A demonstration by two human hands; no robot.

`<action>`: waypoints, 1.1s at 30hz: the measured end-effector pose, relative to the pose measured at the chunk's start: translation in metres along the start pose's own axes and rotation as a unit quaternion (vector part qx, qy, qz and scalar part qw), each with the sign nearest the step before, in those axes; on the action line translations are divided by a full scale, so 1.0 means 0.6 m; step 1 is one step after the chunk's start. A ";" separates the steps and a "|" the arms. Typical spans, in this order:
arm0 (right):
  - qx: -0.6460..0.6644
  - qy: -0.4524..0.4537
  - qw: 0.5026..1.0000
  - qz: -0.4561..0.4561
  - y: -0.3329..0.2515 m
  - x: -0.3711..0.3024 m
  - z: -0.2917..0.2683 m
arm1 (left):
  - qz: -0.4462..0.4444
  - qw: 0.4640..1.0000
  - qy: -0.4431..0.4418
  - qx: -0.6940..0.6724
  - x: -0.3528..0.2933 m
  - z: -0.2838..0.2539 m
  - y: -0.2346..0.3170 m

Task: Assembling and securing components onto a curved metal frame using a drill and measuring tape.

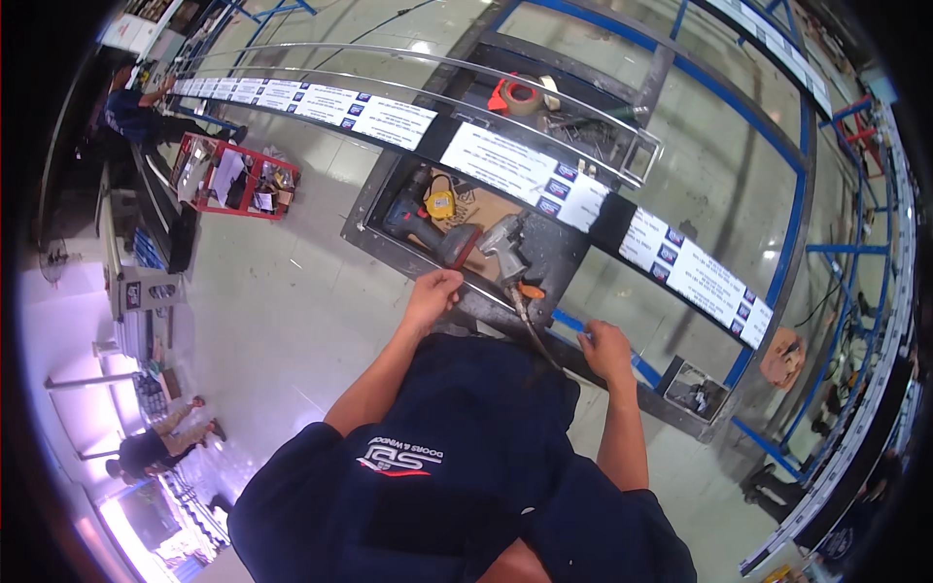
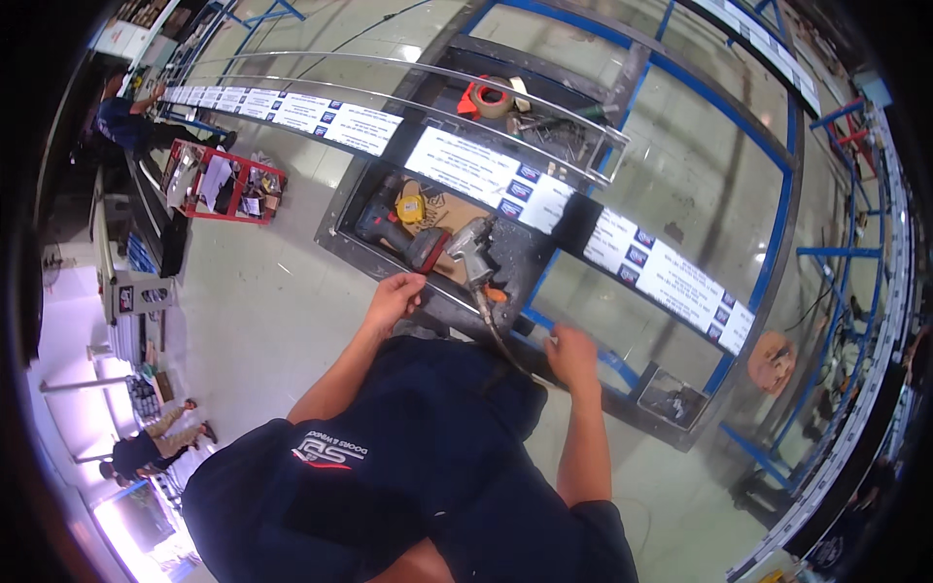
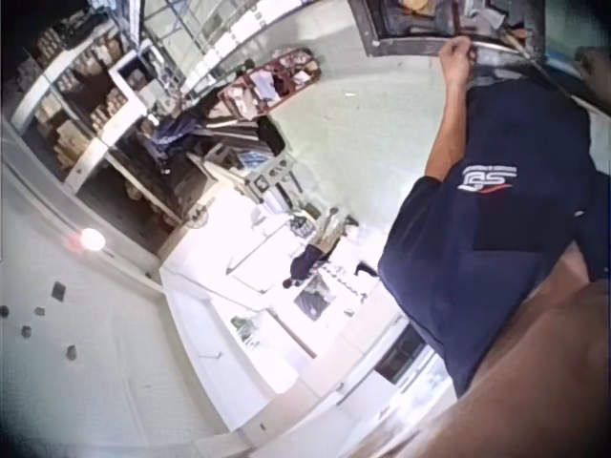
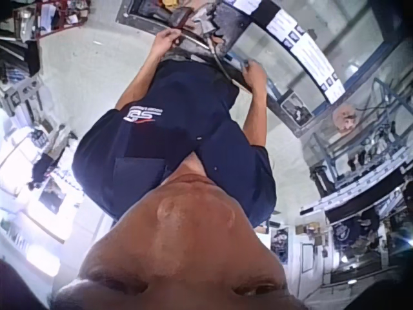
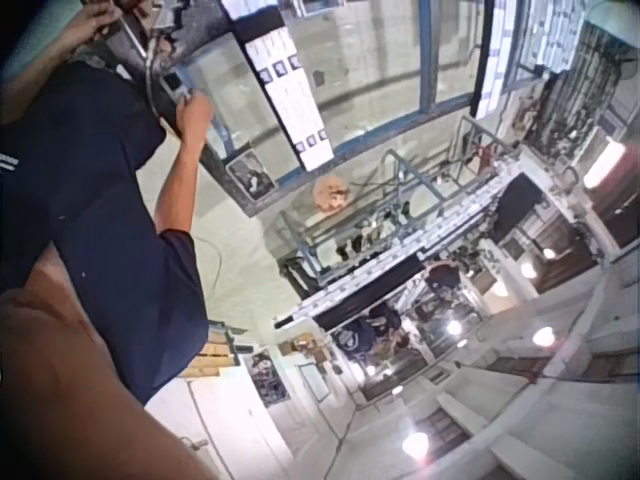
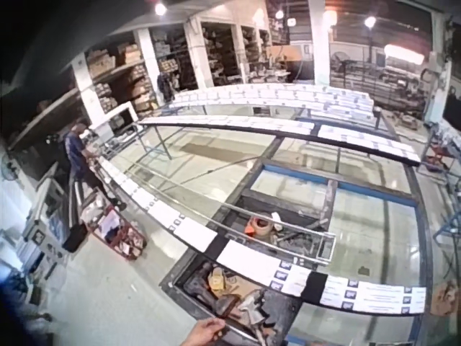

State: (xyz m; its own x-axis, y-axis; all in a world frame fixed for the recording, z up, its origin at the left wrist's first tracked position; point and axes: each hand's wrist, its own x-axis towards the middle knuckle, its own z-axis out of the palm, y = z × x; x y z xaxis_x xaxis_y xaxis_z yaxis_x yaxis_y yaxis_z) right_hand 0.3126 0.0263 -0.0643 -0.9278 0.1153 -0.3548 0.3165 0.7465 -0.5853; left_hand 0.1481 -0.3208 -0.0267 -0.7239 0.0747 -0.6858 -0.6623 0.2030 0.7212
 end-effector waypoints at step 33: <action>-0.038 0.177 0.950 0.254 -0.028 0.014 0.146 | 0.407 0.814 -0.021 0.413 0.214 -0.206 0.067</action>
State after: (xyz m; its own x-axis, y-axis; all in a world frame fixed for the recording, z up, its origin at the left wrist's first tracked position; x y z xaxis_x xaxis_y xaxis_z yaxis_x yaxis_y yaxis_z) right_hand 0.3167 -0.0429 -0.1212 -0.6711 0.6774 -0.3014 0.7391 0.5790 -0.3444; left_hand 0.0046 -0.4235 -0.0738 -0.8390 0.5434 -0.0280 0.4031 0.6553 0.6388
